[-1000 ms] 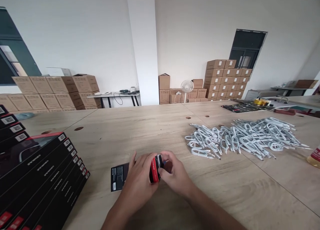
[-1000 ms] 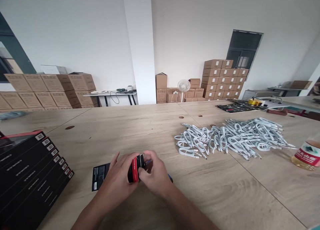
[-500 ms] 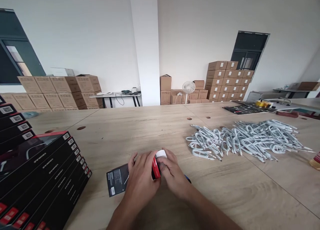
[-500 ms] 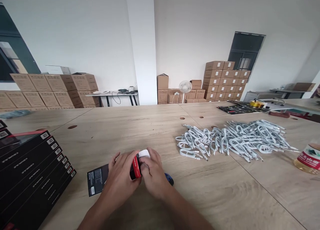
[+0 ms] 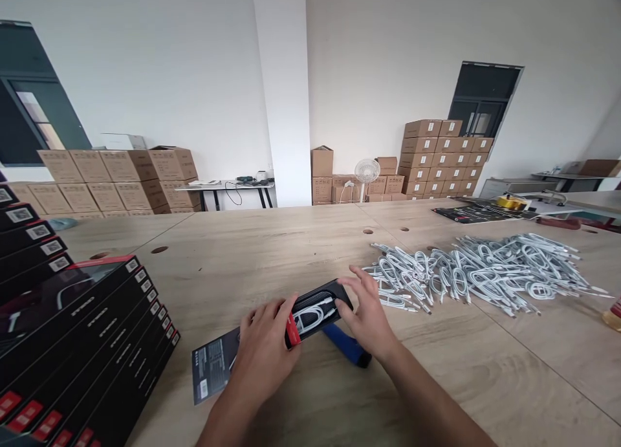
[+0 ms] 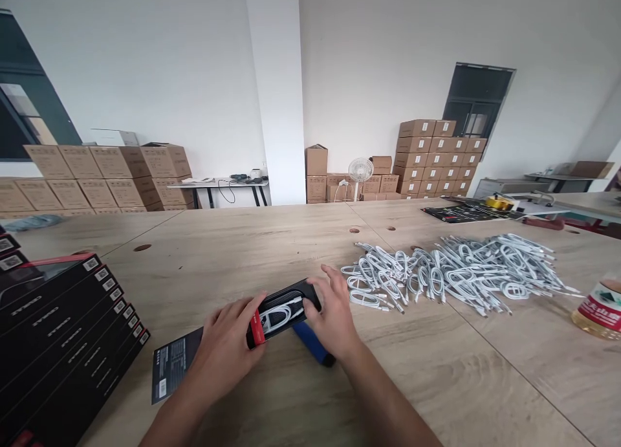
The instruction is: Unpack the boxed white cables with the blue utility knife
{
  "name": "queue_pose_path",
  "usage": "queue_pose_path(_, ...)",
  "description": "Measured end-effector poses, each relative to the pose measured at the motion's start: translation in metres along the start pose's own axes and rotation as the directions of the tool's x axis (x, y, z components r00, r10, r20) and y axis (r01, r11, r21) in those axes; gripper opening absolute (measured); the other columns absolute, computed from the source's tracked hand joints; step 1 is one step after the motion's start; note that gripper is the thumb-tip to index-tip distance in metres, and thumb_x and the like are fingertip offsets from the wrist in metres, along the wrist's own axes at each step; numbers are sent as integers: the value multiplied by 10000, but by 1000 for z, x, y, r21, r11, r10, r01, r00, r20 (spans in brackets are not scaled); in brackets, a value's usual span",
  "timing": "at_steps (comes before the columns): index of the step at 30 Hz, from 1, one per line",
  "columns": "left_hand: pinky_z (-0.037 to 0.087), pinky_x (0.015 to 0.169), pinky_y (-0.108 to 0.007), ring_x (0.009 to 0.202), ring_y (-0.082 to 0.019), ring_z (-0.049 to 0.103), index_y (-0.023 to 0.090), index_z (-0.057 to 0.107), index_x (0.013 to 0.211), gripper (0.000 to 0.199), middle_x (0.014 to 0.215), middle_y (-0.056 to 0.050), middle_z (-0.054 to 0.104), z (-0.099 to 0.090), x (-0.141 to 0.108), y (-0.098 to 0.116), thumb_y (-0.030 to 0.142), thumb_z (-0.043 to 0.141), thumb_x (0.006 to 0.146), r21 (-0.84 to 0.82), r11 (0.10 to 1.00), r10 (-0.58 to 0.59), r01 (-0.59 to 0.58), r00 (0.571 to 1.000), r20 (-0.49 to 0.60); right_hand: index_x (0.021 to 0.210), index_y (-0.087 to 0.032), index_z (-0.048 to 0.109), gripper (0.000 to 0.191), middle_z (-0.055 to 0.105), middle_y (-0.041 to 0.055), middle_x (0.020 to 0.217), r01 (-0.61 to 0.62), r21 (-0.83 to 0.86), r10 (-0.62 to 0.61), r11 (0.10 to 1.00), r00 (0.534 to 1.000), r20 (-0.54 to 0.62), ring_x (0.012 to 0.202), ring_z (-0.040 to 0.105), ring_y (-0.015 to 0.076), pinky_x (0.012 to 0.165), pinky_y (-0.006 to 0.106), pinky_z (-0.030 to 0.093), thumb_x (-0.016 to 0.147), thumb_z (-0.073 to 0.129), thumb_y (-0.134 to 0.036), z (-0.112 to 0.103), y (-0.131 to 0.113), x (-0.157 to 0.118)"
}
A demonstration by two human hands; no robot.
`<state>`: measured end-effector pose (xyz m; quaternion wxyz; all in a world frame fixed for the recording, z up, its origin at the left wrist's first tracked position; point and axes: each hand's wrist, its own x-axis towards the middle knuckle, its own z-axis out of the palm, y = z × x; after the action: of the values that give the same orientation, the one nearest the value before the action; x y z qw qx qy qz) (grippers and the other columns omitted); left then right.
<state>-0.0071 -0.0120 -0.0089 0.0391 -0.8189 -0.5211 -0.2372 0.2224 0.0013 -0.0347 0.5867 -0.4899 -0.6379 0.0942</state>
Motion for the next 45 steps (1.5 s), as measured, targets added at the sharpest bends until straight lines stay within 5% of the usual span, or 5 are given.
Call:
queue_pose_path(4,321,1092,-519,1253,-295,553,282,468,1444,749,1367,-70,621,1,0,3,111,571,722,5,1000,10,-10,1000,3,1102,-251,718,301,399,132,1570,300,-296,-256,907,950,178,1462,300,379,1129,640,327,847,613,-130,-1,-7,-5)
queue_pose_path(20,279,1118,-516,1277,-277,542,264,508,1410,714,1389,-85,617,-2,0,13,81,544,721,17,999,43,-46,991,130,829,-209,679,133,544,152,1483,253,-417,-68,873,910,409,1449,363,397,1064,654,390,805,723,-86,-1,-11,-7)
queue_pose_path(36,339,1083,-512,1220,-297,587,306,519,1378,688,1317,-69,656,-2,-1,3,148,599,713,-60,995,-78,86,989,125,920,-234,627,161,674,120,1175,175,-246,-215,953,966,-146,1188,560,295,1056,548,421,996,501,-298,-26,0,13)
queue_pose_path(41,325,1103,-533,1246,-314,566,276,498,1418,711,1353,-81,635,-2,-2,4,164,621,727,-58,992,-104,111,988,117,1101,-150,653,386,391,255,1509,-171,-218,17,961,820,-572,1430,276,447,1115,731,164,936,537,-480,-56,28,26)
queue_pose_path(45,318,1108,-530,1261,-307,551,266,483,1432,706,1365,-80,623,-4,0,5,162,617,747,-80,991,-98,105,991,86,1053,-156,697,423,644,212,1263,-121,2,116,993,946,-302,1245,548,377,1073,632,372,922,546,-529,-39,30,22)
